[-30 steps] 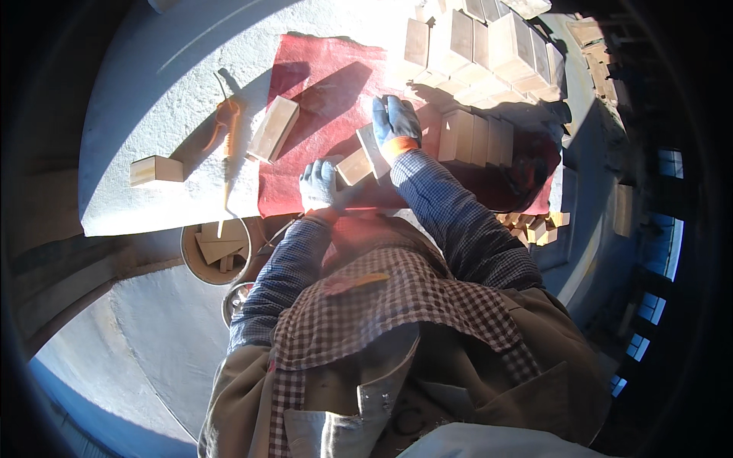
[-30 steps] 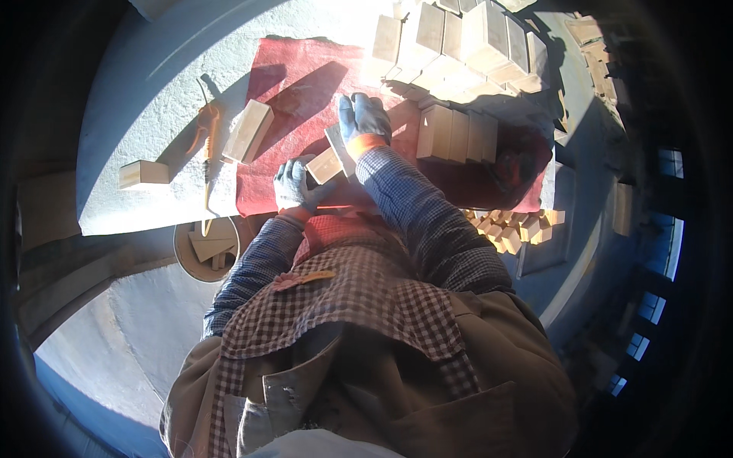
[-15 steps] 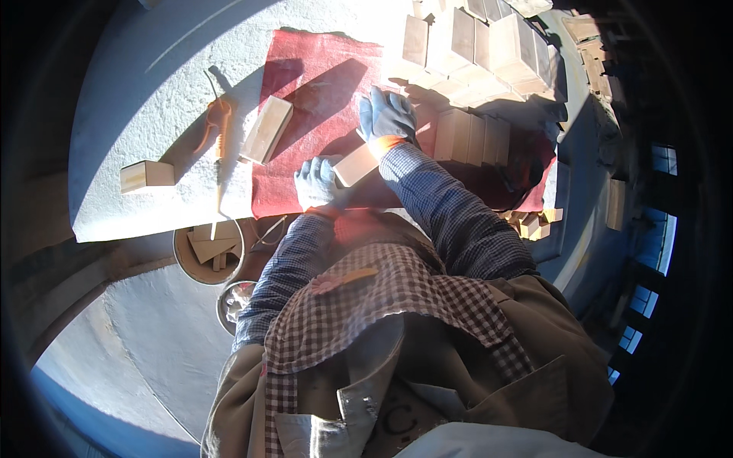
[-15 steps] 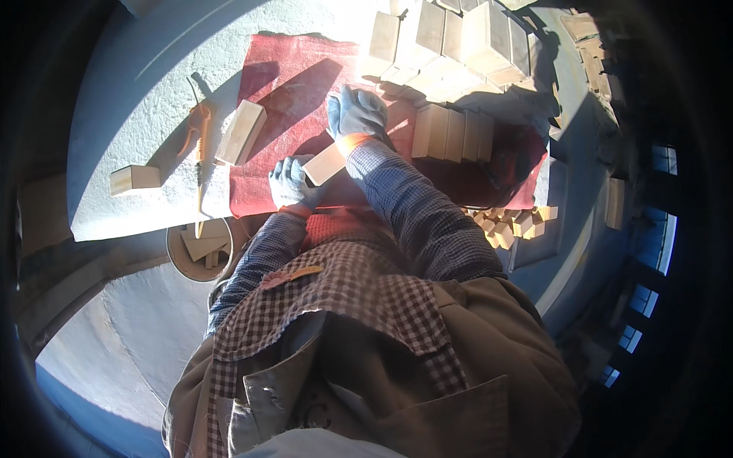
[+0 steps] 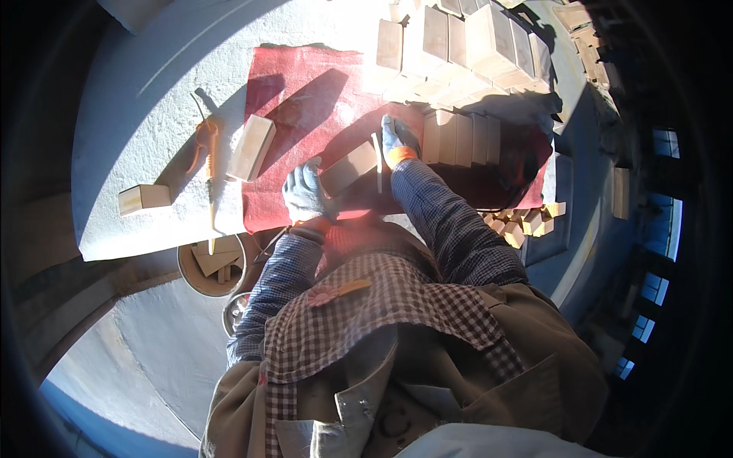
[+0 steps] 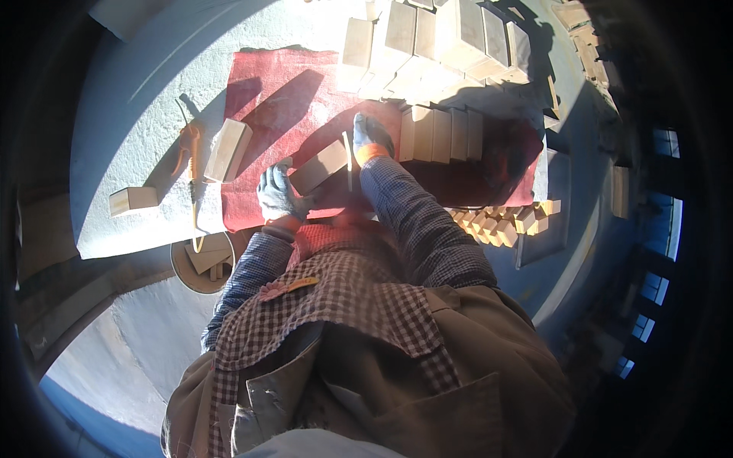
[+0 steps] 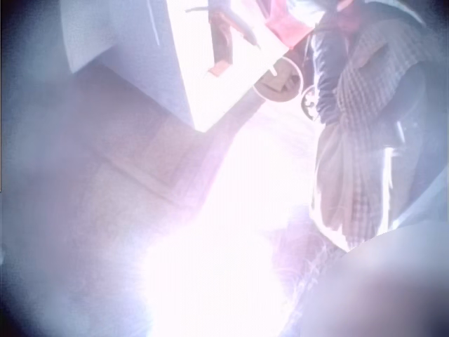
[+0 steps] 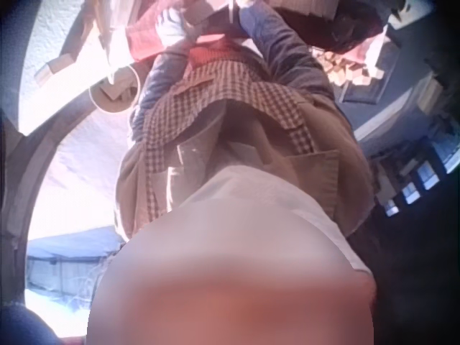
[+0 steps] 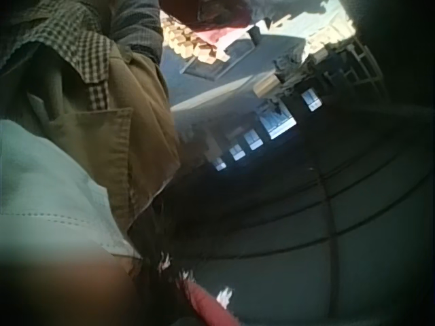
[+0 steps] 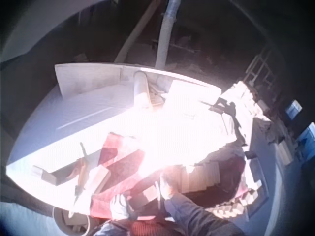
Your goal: The person repeatedly picks up small rectangular wooden blocks, rubs their surfaces with a sanding block, and places them back on a red mat. They also use a handheld power sander on some blocks, then set the tool aside and continue hand sanding.
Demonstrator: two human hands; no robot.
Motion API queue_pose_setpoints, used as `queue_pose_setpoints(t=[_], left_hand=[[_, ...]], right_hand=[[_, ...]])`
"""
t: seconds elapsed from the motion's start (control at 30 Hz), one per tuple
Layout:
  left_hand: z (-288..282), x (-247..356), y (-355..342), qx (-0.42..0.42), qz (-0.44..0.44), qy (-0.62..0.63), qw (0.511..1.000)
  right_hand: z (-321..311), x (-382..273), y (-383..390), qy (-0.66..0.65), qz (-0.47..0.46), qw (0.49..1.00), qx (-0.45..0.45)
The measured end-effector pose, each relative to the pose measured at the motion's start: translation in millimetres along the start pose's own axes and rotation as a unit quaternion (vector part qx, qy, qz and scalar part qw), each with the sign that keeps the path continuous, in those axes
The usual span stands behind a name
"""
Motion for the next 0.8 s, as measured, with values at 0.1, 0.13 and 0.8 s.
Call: queue_pose_setpoints(t=[0.1,0.13,0.8], left_hand=[[-1,55,-21,-0.005,0.075,-0.086,0.993],[8,66,-31,-0.05,0.088,-0.167,0.981],[27,11,-18,-0.043,-0.038,0.226,0.973]], right_hand=[[2,32,8,0.015,0.064,0.996,0.062],[0,34,4,-0.042,0.036,0.996,0.07],[-39,-151,24,0.205,-0.175,0.963,-0.019]])
Point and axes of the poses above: each hand's wrist, its own y-axis away from the middle knuckle, its own z-axis out of the palm, x = y × z, the point moved 5 cm from there along -y, towards the middle knuckle, and after that the axes turned 7 degrees about -z, right-handed, at the moved point
